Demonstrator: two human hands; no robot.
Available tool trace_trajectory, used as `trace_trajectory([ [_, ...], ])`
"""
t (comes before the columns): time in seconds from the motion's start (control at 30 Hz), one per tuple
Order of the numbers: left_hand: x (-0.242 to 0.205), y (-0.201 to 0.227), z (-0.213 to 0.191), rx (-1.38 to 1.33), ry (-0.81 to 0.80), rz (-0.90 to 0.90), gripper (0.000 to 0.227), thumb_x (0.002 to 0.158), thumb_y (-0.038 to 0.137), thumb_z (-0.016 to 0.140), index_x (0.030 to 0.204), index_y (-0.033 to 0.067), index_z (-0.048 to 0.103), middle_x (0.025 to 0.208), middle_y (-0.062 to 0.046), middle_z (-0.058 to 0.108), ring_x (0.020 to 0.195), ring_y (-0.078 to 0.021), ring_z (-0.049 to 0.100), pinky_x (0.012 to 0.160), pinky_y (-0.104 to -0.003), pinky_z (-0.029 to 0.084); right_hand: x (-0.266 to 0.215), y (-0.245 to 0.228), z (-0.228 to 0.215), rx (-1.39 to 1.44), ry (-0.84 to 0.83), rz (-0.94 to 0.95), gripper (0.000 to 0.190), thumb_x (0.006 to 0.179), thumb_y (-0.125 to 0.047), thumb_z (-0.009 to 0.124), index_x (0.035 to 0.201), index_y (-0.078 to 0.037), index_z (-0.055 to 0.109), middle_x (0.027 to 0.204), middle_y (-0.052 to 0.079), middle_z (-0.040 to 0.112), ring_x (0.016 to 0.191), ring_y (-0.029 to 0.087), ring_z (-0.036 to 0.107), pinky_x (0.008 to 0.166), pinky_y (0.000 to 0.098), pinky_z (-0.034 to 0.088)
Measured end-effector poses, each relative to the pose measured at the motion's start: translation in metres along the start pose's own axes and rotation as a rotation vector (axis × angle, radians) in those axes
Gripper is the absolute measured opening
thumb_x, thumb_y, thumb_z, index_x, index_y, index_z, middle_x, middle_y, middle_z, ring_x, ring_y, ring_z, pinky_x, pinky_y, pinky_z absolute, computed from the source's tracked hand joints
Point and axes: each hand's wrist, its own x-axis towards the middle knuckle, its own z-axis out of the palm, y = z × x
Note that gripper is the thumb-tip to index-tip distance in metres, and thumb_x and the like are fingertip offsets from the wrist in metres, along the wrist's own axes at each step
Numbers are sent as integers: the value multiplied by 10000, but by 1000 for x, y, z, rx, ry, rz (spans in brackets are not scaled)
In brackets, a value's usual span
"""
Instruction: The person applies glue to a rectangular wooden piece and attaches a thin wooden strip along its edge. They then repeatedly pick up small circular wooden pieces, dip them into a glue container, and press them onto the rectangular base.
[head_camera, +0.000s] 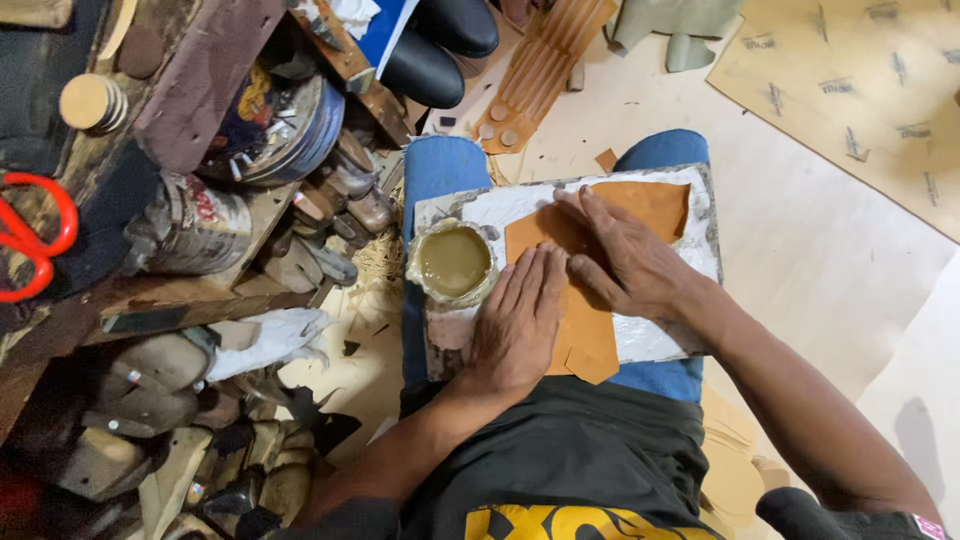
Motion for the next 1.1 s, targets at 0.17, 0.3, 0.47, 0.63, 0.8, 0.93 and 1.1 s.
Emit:
trace_trajectory([
  [0.17, -6, -5, 1, -38, -106, -17, 631, 1026, 154, 615, 1588, -62, 425, 1618, -312, 456, 1506, -438, 457, 1238, -528, 355, -19, -6, -28, -261, -9, 146, 812, 1060, -326, 563, 1639, 133, 228, 1479, 314, 604, 1330, 461, 620, 1183, 609, 396],
  [0.3, -12, -6, 5, -16, -142, -31, 596, 1066, 201, 575, 1583, -58, 433, 1660, -287, 417, 1541, -412, 417, 1267, -509, 306, -52, -9, -48, -405, -56, 334, 847, 1105, -403, 454, 1676, 109, 94, 1622, 346, 460, 1469, 473, 485, 1263, 597, 285],
  [0.47, -10, -6, 10, -123, -26, -5, 649, 1002, 193, 662, 1567, -59, 466, 1590, -297, 490, 1467, -476, 495, 1224, -571, 385, -52, -20, -54, -372, -74, 476, 888, 1080, -534, 424, 1690, 69, 195, 1589, 320, 499, 1461, 444, 491, 1291, 601, 216],
  [0.63, -8, 4, -17, -212, -28, -44, 642, 987, 197, 700, 1517, -86, 475, 1542, -301, 556, 1472, -492, 522, 1288, -587, 380, -64, -23, -61, -137, 70, 545, 764, 1039, -342, 517, 1698, -67, 246, 1732, 260, 365, 1565, 423, 405, 1236, 501, 332],
  [0.8, -5, 21, -76, -480, 181, -3, 335, 1121, 291, 609, 1283, 17, 717, 1182, -181, 773, 1004, -348, 804, 870, -550, 659, -72, -12, -45, 39, 429, 330, 836, 1003, 100, 454, 1746, 61, 74, 1660, 518, 307, 1573, 626, 351, 1375, 642, 283],
  [0.93, -15, -14, -112, -529, 378, 197, 226, 1114, 192, 640, 1111, -18, 726, 958, -132, 754, 714, -284, 720, 663, -420, 610, -50, -41, -33, 31, 538, 363, 692, 1090, -80, 448, 1676, 221, 237, 1698, 448, 316, 1540, 565, 366, 1302, 585, 273],
  [1.1, 30, -102, -180, -222, 585, 114, 175, 1000, -31, 424, 940, 127, 470, 820, -28, 549, 711, -173, 542, 674, -299, 532, -128, 21, -15, 136, 595, 586, 525, 1231, -154, 433, 1687, 99, 366, 1681, 339, 446, 1485, 405, 479, 1097, 425, 413],
])
